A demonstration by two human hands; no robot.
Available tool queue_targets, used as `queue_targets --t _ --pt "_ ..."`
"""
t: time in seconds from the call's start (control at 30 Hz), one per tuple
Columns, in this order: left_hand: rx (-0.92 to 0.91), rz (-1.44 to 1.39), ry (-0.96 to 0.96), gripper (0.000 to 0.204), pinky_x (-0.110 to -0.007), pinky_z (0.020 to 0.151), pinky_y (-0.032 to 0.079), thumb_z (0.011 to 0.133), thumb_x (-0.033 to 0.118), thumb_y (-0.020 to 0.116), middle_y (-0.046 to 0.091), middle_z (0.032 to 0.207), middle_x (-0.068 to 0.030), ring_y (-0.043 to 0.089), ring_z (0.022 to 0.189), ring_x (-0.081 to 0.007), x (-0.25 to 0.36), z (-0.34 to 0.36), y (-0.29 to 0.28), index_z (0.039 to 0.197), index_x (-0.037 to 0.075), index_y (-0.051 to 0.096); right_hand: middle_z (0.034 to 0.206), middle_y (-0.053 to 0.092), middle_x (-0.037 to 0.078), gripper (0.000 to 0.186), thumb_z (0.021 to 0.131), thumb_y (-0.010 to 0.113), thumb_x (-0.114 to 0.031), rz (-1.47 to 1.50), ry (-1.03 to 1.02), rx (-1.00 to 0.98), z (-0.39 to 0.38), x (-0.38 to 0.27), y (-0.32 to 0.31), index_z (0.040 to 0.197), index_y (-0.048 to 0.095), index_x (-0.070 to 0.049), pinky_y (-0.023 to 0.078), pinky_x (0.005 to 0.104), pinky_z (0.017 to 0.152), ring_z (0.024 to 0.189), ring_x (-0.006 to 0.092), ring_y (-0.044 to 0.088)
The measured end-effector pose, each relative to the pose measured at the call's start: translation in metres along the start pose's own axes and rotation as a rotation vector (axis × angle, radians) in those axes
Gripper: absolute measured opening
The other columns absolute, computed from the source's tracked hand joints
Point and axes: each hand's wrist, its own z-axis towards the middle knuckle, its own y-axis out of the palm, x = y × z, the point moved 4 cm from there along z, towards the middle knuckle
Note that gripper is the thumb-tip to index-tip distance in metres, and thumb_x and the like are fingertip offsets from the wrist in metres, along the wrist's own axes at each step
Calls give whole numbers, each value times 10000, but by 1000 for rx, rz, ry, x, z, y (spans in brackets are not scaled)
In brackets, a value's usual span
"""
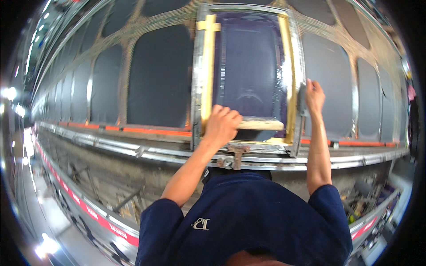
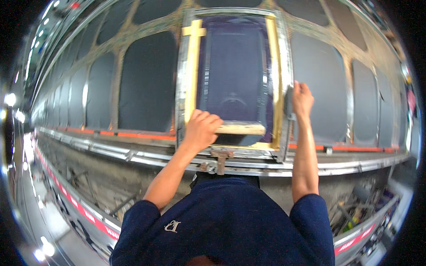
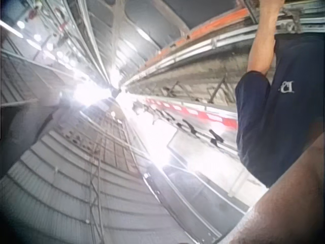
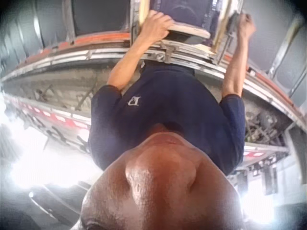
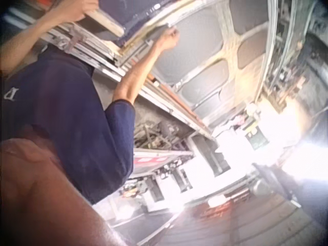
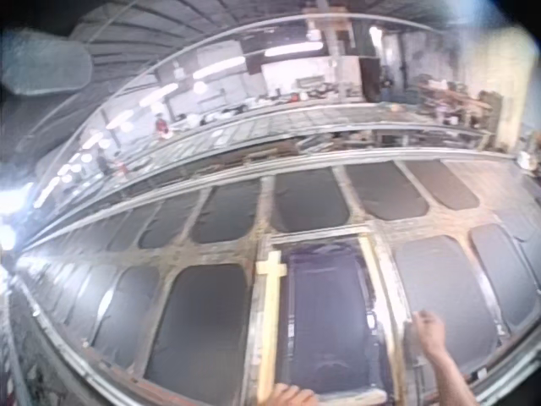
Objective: The person uses a squeegee to pull dark ink across a screen printing frame, repeatedly lifting and repositioning the frame to print a design onto a dark fabric laid on a flatbed. The person maintains consistent pressure and alignment throughout the process.
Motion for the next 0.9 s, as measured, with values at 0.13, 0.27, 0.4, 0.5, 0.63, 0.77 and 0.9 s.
queue_targets --t 0.13,0.27,0.4,0.5,0.63,0.77,0.9 --pt "31 -71 -46 379 -388 892 430 609 88 782 710 1017 4 641 921 -213 -8 -9 -14 983 111 725 662 575 29 358 993 658 -378 255 -21 -84 6 -23 -35 1016 708 -24 416 316 577 601 106 465" --pt "140 -124 -61 397 -379 894 432 610 69 767 726 1048 12 653 917 -212 -21 -36 -41 1003 104 729 656 528 -13 285 997 675 -303 268 -2 -90 -22 -104 -69 956 691 -22 355 274 544 603 67 414" --pt "107 -13 -93 379 -375 886 455 623 73 774 744 1045 9 671 912 -203 -89 -73 -73 998 118 749 676 566 9 259 996 673 -279 405 33 -140 -67 -152 9 963 691 -22 368 263 542 618 58 461" --pt "112 68 -90 411 -373 890 458 608 124 832 750 1052 10 676 911 -200 -160 -119 -109 1013 115 758 760 674 101 285 980 673 -303 478 28 -171 -112 -206 83 1004 700 -20 475 341 615 681 138 591" --pt "135 92 -133 440 -371 888 443 608 94 823 736 1092 23 643 895 -196 -216 -191 -148 1042 124 755 852 736 150 320 960 674 -321 476 38 -122 -156 -261 150 1005 704 -5 535 395 737 755 252 686" --pt "121 113 -75 412 -386 852 431 621 53 744 715 1066 17 614 845 -201 -235 -246 -145 1028 115 727 893 746 189 334 951 664 -329 373 -36 -70 -182 -302 164 1017 701 -5 539 407 787 813 315 715" --pt "155 132 12 397 -377 802 412 631 39 722 697 1032 23 582 811 -194 -241 -260 -137 1024 93 697 901 743 206 331 953 650 -339 300 58 -123 -190 -320 166 1028 707 -21 540 415 787 838 343 726"
